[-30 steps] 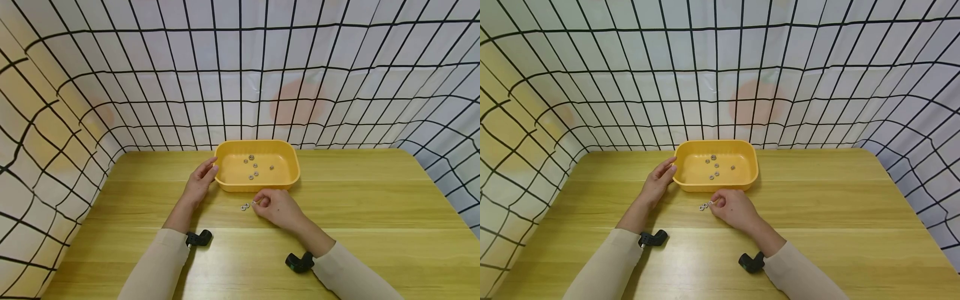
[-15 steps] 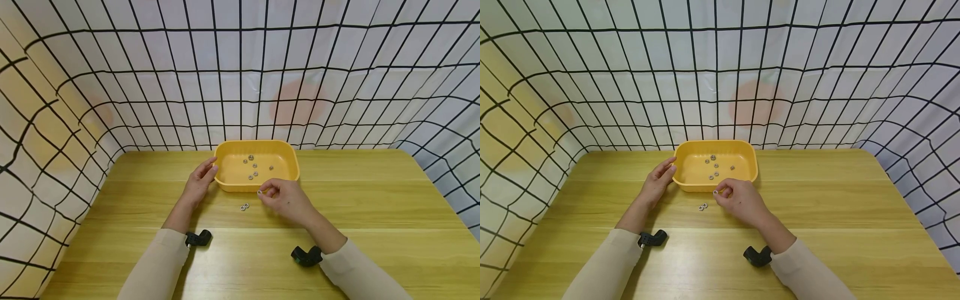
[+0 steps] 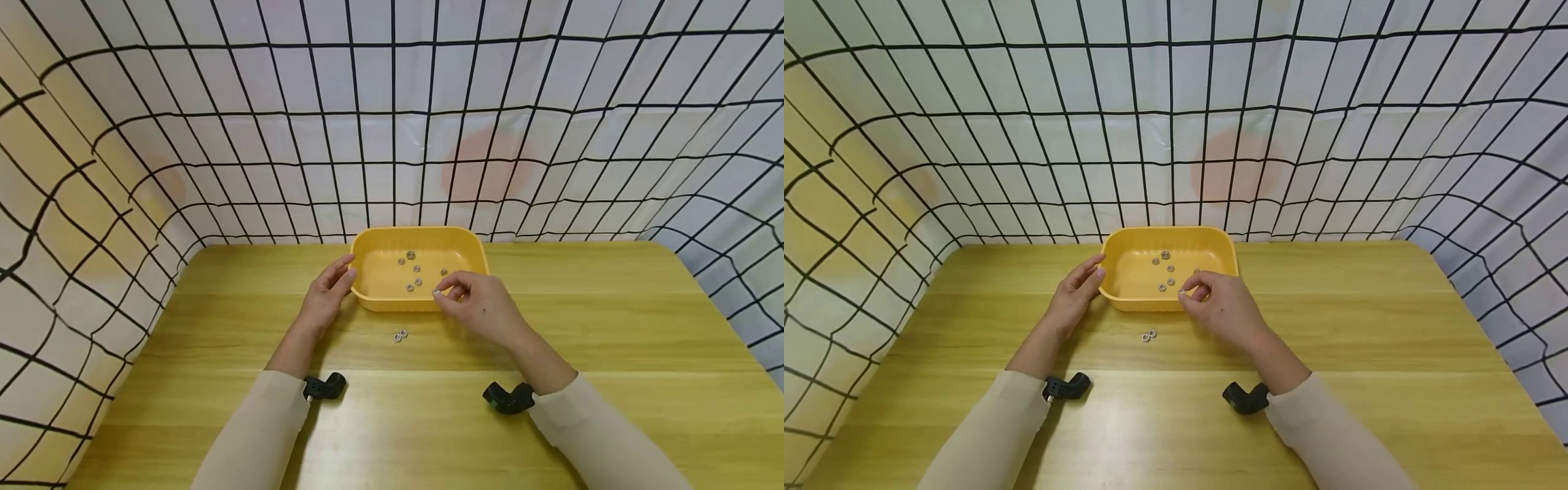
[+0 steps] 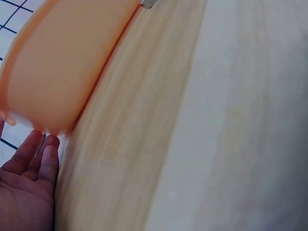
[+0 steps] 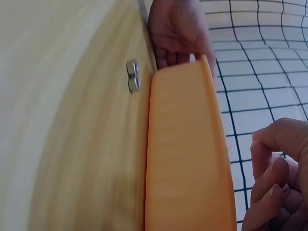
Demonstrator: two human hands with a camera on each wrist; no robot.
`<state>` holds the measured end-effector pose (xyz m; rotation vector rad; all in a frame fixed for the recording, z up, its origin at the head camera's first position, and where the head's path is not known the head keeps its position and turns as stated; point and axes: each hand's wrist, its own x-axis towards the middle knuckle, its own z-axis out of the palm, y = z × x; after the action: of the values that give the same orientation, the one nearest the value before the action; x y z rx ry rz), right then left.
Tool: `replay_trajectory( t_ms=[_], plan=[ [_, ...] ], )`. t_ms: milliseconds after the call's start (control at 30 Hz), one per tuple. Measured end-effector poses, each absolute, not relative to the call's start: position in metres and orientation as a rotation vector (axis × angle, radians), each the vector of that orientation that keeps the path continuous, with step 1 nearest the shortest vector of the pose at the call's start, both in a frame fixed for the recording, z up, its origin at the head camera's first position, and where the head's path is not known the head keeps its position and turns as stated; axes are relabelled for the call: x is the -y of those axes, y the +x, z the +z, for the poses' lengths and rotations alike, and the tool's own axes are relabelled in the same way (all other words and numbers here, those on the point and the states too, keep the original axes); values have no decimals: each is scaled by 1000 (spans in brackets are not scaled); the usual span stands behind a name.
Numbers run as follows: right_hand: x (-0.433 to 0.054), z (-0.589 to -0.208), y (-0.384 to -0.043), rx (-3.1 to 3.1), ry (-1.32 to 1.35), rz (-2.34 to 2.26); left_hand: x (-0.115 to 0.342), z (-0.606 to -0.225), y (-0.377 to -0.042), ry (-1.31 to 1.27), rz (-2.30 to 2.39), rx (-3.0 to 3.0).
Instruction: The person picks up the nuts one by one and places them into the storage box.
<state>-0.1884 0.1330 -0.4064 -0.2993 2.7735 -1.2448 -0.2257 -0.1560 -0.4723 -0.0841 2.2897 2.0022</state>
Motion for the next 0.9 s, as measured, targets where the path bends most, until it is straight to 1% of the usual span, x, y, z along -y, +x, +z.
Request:
replay_trajectory(
  t_ms=[500, 900],
  plan=[
    [-136, -406, -223, -2868, -243, -1168, 155, -471, -226, -93, 2023, -2259],
    [-131, -411, -249, -2841, -272, -1145, 156, -474, -228, -89, 2011, -2270]
  ],
)
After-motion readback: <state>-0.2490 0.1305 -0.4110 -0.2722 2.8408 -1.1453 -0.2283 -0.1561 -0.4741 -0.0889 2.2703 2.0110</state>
